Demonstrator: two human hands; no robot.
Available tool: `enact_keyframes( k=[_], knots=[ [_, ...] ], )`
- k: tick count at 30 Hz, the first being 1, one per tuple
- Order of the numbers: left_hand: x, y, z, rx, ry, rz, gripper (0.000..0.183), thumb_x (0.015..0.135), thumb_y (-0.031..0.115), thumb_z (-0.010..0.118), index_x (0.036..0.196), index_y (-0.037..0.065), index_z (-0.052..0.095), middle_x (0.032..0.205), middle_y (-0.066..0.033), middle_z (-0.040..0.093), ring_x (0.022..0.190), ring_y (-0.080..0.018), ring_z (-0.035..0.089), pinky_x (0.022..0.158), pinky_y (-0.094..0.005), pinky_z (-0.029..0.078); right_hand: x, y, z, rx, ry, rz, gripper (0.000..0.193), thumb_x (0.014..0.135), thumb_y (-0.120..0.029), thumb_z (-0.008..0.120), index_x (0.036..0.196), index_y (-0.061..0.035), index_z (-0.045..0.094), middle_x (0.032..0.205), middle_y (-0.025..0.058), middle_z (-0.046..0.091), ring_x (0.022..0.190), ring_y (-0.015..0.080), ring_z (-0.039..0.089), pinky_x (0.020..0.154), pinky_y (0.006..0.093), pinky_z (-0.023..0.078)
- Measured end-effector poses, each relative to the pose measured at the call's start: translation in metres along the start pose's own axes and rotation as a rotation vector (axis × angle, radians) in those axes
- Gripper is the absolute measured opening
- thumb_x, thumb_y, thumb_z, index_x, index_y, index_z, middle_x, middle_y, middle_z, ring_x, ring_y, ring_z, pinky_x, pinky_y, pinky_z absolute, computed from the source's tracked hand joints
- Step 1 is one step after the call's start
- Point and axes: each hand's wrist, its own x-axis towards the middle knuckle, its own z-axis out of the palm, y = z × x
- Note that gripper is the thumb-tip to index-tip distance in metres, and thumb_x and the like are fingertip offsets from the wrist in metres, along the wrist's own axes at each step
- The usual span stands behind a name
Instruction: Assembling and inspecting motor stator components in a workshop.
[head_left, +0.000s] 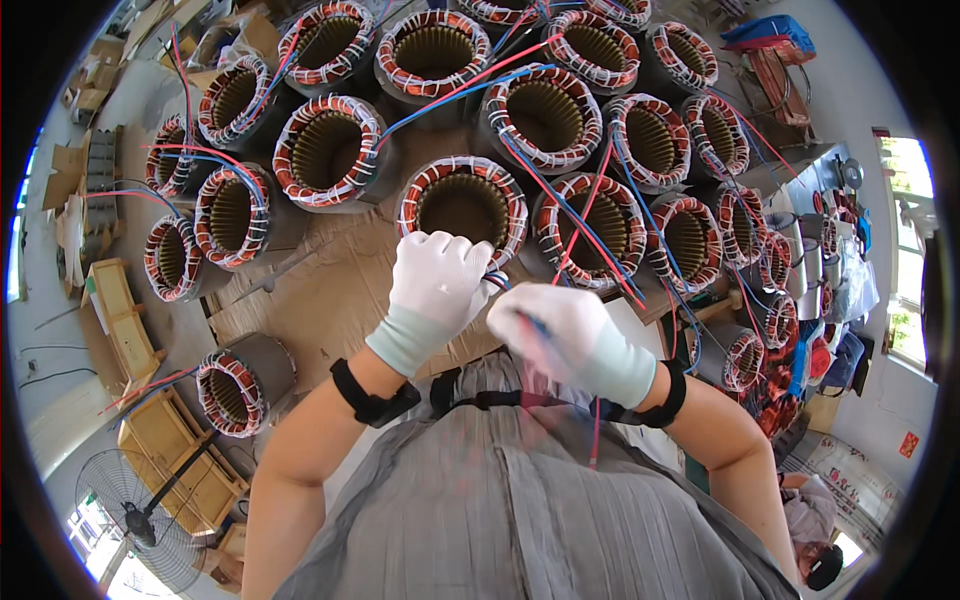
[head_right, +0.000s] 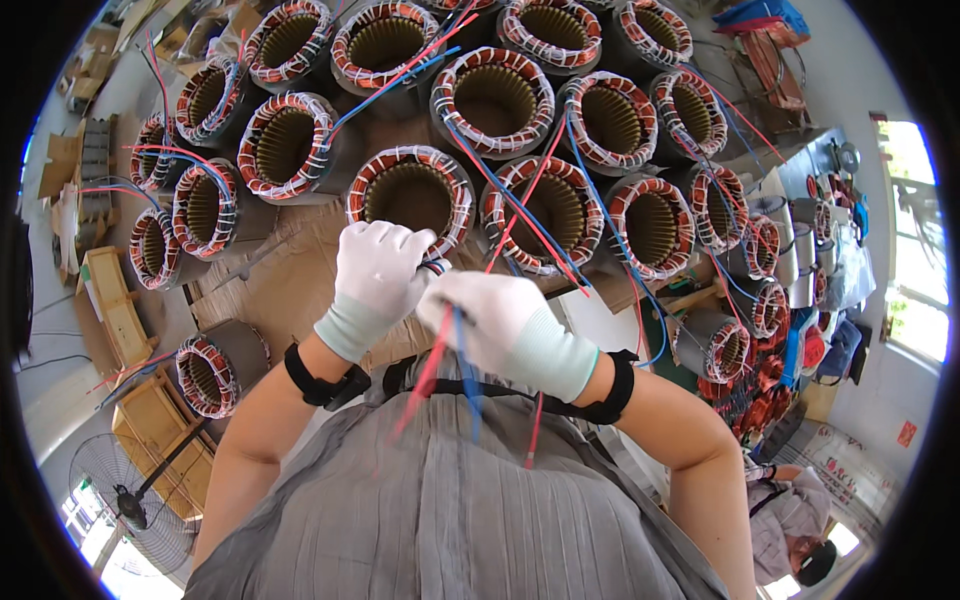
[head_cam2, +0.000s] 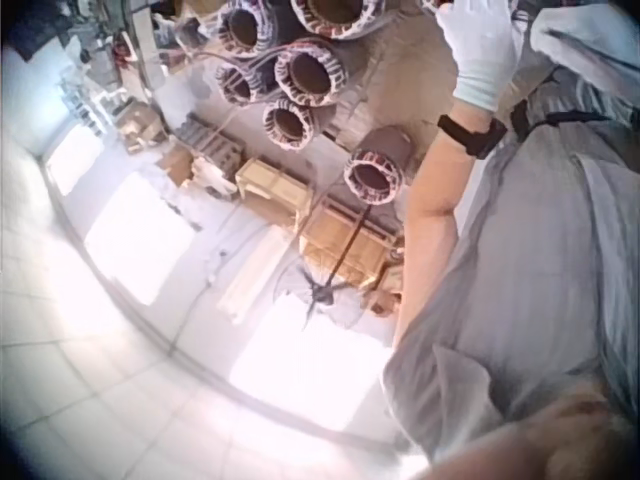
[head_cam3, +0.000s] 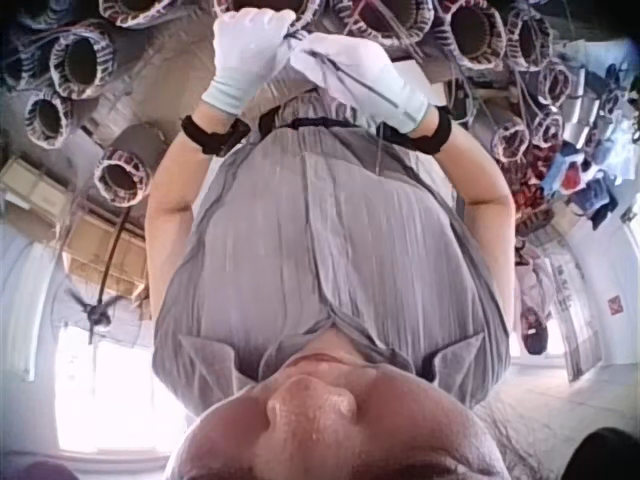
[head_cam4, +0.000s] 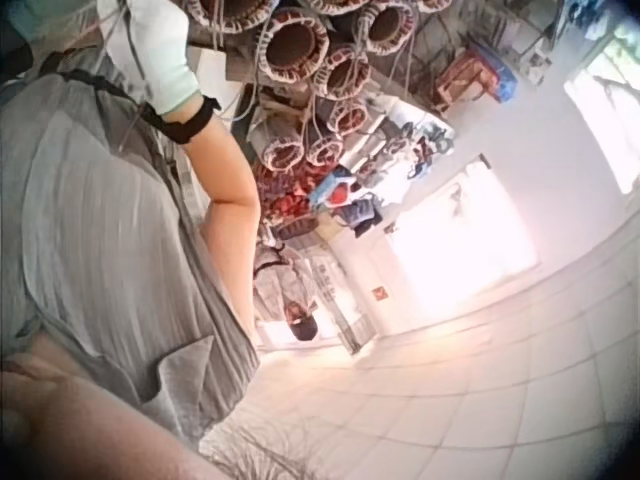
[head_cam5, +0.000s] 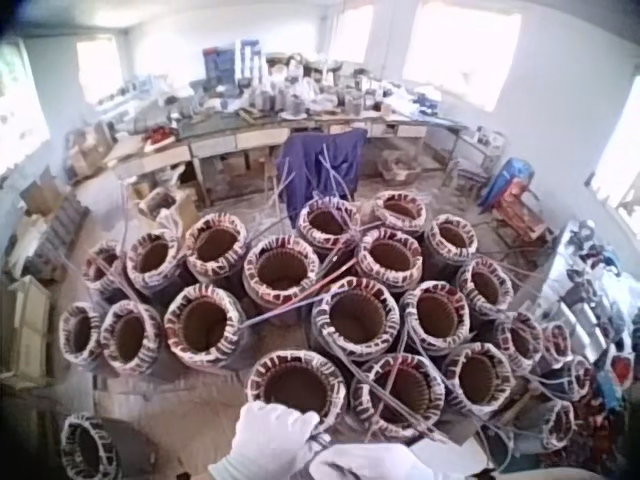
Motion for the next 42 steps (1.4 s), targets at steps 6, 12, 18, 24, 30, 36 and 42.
enact_keyframes(
  k=[6,12,18,24,30,36,42],
  knots=[
    [0.004,-0.006,-0.007,-0.312,0.172,0.191,0.025,0.073,0.013,0.073,0.098,0.016,0.068,0.102,0.0005,0.065,0.094,-0.0236,0.066,0.081,-0.0411,0.051,0.000,-0.025,0.000,0.170,0.128,0.113,0.006,0.096,-0.010,0.065,0.100,-0.0058,0.067,0.082,0.0118,0.065,0.069,0.0218,0.066,0.067,0.0307,0.052],
    [0.002,0.012,-0.043,-0.364,0.133,0.084,0.009,0.082,0.022,0.075,0.087,0.015,0.073,0.076,-0.0053,0.067,0.079,-0.0267,0.067,0.070,-0.0404,0.054,-0.025,-0.030,0.015,0.256,0.411,0.132,0.055,0.098,-0.003,0.060,0.150,-0.0025,0.044,0.097,0.0076,0.069,0.083,0.0133,0.066,0.079,0.0282,0.053],
    [0.016,0.017,-0.082,-0.692,-0.142,-0.177,0.019,0.082,0.020,0.081,0.094,0.007,0.075,0.090,-0.0101,0.073,0.088,-0.0281,0.070,0.078,-0.0374,0.054,-0.059,-0.011,0.027,0.375,0.411,0.297,0.053,0.099,-0.004,0.056,0.151,-0.0023,0.043,0.101,0.0068,0.070,0.086,0.0124,0.066,0.081,0.0282,0.053],
    [0.018,0.002,-0.021,-0.146,-0.054,0.197,0.016,0.072,0.018,0.082,0.084,0.011,0.073,0.091,-0.0031,0.065,0.091,-0.0271,0.063,0.079,-0.0412,0.052,-0.072,-0.017,0.042,0.398,0.409,0.318,0.046,0.100,-0.007,0.054,0.146,-0.0029,0.050,0.100,0.0102,0.071,0.088,0.0165,0.068,0.084,0.0301,0.054],
    [0.005,0.006,-0.028,-0.369,0.046,0.038,0.015,0.077,0.017,0.081,0.088,0.008,0.076,0.091,-0.0055,0.070,0.088,-0.0265,0.066,0.079,-0.0380,0.054,-0.093,-0.012,0.042,0.313,0.362,0.381,0.040,0.101,-0.010,0.053,0.141,-0.0024,0.055,0.098,0.0114,0.072,0.089,0.0207,0.070,0.086,0.0319,0.054],
    [0.006,0.030,-0.094,-0.708,0.012,-0.277,0.014,0.092,0.009,0.073,0.101,0.000,0.076,0.092,-0.0089,0.077,0.080,-0.0120,0.072,0.072,-0.0264,0.054,-0.093,-0.002,0.032,0.335,0.327,0.248,0.039,0.100,-0.009,0.053,0.138,-0.0011,0.057,0.095,0.0110,0.072,0.089,0.0207,0.070,0.084,0.0319,0.054],
    [0.005,0.053,-0.130,-0.762,0.225,-0.425,0.016,0.089,0.018,0.076,0.099,0.005,0.077,0.074,-0.0059,0.072,0.058,-0.0093,0.058,0.058,-0.0273,0.047,-0.095,-0.001,0.018,0.331,0.147,0.101,0.033,0.099,-0.008,0.055,0.130,0.0030,0.061,0.097,0.0163,0.072,0.087,0.0262,0.071,0.082,0.0346,0.055]
  ],
)
